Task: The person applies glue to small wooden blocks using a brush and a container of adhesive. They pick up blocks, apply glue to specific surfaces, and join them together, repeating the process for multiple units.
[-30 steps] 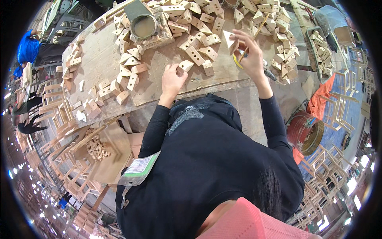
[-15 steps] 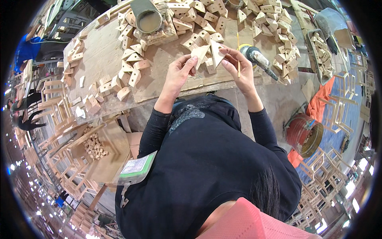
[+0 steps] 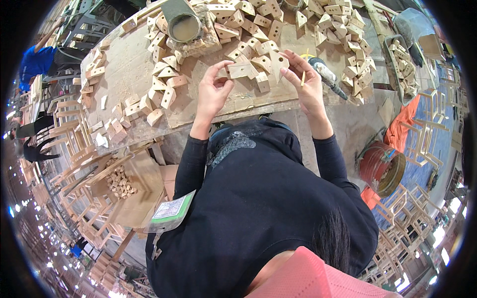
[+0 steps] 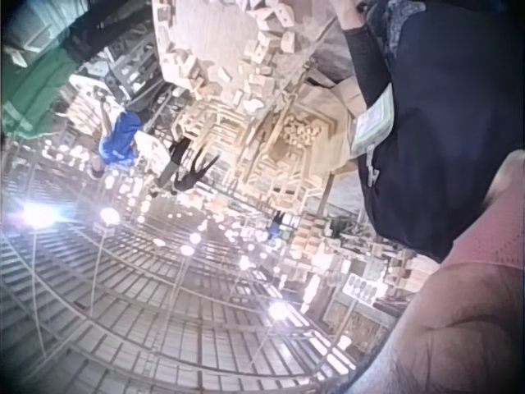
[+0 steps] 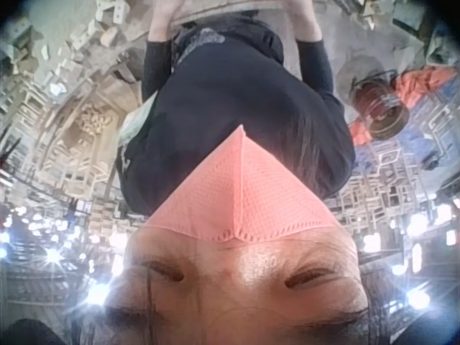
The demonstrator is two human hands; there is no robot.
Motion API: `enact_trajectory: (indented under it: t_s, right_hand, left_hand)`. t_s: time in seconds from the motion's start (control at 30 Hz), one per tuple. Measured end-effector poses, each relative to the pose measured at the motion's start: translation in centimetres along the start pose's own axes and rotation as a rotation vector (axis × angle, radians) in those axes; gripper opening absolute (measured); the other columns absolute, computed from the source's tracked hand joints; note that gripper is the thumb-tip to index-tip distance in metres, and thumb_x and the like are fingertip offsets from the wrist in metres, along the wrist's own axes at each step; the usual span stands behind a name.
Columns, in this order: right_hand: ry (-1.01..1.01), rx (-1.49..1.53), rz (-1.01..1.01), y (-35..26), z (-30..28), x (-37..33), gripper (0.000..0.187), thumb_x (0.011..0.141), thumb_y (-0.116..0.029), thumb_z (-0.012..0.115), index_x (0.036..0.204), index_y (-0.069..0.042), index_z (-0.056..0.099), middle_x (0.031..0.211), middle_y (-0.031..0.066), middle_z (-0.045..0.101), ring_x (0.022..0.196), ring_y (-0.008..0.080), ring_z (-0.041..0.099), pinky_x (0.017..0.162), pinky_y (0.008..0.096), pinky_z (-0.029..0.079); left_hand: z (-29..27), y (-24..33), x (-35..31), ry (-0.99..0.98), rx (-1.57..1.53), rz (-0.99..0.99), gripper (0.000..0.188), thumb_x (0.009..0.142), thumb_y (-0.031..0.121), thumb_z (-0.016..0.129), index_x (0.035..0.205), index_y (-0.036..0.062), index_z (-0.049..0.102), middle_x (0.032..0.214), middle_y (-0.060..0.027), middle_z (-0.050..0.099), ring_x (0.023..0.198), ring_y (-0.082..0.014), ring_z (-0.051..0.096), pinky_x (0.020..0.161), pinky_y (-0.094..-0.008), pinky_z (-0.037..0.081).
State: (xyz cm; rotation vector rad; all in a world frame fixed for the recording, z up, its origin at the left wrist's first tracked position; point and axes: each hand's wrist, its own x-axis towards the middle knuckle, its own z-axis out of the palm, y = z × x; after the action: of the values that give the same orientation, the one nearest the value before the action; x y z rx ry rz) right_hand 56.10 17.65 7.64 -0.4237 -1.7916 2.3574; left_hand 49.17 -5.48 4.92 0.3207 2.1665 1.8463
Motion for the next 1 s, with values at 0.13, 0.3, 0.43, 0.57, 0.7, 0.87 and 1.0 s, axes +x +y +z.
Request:
enact_trajectory:
  t_s: [0.13, 0.3, 0.43, 0.57, 0.7, 0.87, 1.0]
  right_hand:
    - [0.077, 0.053, -0.022, -0.4, -0.8, 0.1, 0.051, 0.086, -0.001, 0.071, 0.132, 0.005, 0.051, 0.128, 0.0138, 0.061, 0.119, 0.0179, 0.057, 0.102, 0.0301, 0.044]
    - [0.129, 0.102, 0.0, -0.4, -1.3, -0.4, 0.048, 0.087, -0.002, 0.07, 0.131, 0.004, 0.052, 0.127, 0.0136, 0.062, 0.118, 0.0178, 0.057, 0.102, 0.0304, 0.045]
    - [0.195, 0.151, 0.057, -0.1, -1.4, -1.0, 0.047, 0.087, -0.003, 0.07, 0.13, 0.004, 0.054, 0.126, 0.0132, 0.063, 0.116, 0.0174, 0.059, 0.1, 0.0302, 0.047]
    - [0.184, 0.132, 0.019, 0.1, -0.7, -1.2, 0.047, 0.086, -0.003, 0.072, 0.13, 0.004, 0.054, 0.125, 0.0131, 0.063, 0.114, 0.0173, 0.059, 0.098, 0.0302, 0.048]
    - [0.174, 0.117, 0.001, -0.2, -0.4, -1.4, 0.047, 0.086, -0.003, 0.072, 0.129, 0.004, 0.054, 0.125, 0.0135, 0.063, 0.114, 0.0175, 0.059, 0.099, 0.0305, 0.048]
    - [0.19, 0.124, 0.001, -0.7, -0.2, -1.7, 0.045, 0.087, -0.004, 0.071, 0.129, 0.004, 0.054, 0.126, 0.0138, 0.062, 0.115, 0.0185, 0.059, 0.098, 0.0302, 0.048]
    - [0.171, 0.122, 0.027, -0.5, -0.1, -1.7, 0.043, 0.089, -0.004, 0.068, 0.129, 0.005, 0.054, 0.126, 0.0142, 0.062, 0.114, 0.0189, 0.06, 0.096, 0.029, 0.05]
  left_hand:
    - [-0.9, -3.8, 0.6, -0.115, 0.652, 0.225, 0.053, 0.076, -0.012, 0.056, 0.121, 0.0156, 0.062, 0.125, -0.0073, 0.057, 0.101, -0.0252, 0.064, 0.085, -0.0332, 0.053]
    - [-0.3, -8.8, 0.6, -0.107, 0.906, 0.267, 0.046, 0.081, -0.001, 0.056, 0.122, 0.018, 0.062, 0.13, -0.0087, 0.054, 0.105, -0.0294, 0.062, 0.083, -0.0396, 0.052]
    - [3.3, -5.3, 1.6, 0.004, 1.024, 0.423, 0.032, 0.084, 0.013, 0.062, 0.116, 0.011, 0.063, 0.121, -0.0141, 0.061, 0.097, -0.0313, 0.065, 0.075, -0.0451, 0.051]
    - [7.9, -4.7, 2.1, -0.235, 0.902, -0.026, 0.039, 0.084, 0.037, 0.064, 0.103, 0.0033, 0.063, 0.092, -0.0184, 0.069, 0.086, -0.0351, 0.067, 0.077, -0.046, 0.052]
    - [8.8, -4.8, 2.5, -0.232, 0.945, -0.027, 0.045, 0.078, 0.044, 0.069, 0.095, 0.0019, 0.065, 0.079, -0.0179, 0.069, 0.078, -0.0333, 0.069, 0.073, -0.0437, 0.054]
    - [6.4, -6.2, 2.1, -0.208, 0.505, -0.16, 0.047, 0.072, 0.037, 0.076, 0.097, -0.0009, 0.067, 0.078, -0.0154, 0.07, 0.072, -0.0219, 0.069, 0.071, -0.0335, 0.055]
    - [4.4, -6.6, 1.3, -0.219, -0.149, -0.396, 0.035, 0.081, 0.019, 0.074, 0.11, 0.0002, 0.066, 0.091, -0.0078, 0.071, 0.079, -0.0106, 0.065, 0.072, -0.0257, 0.054]
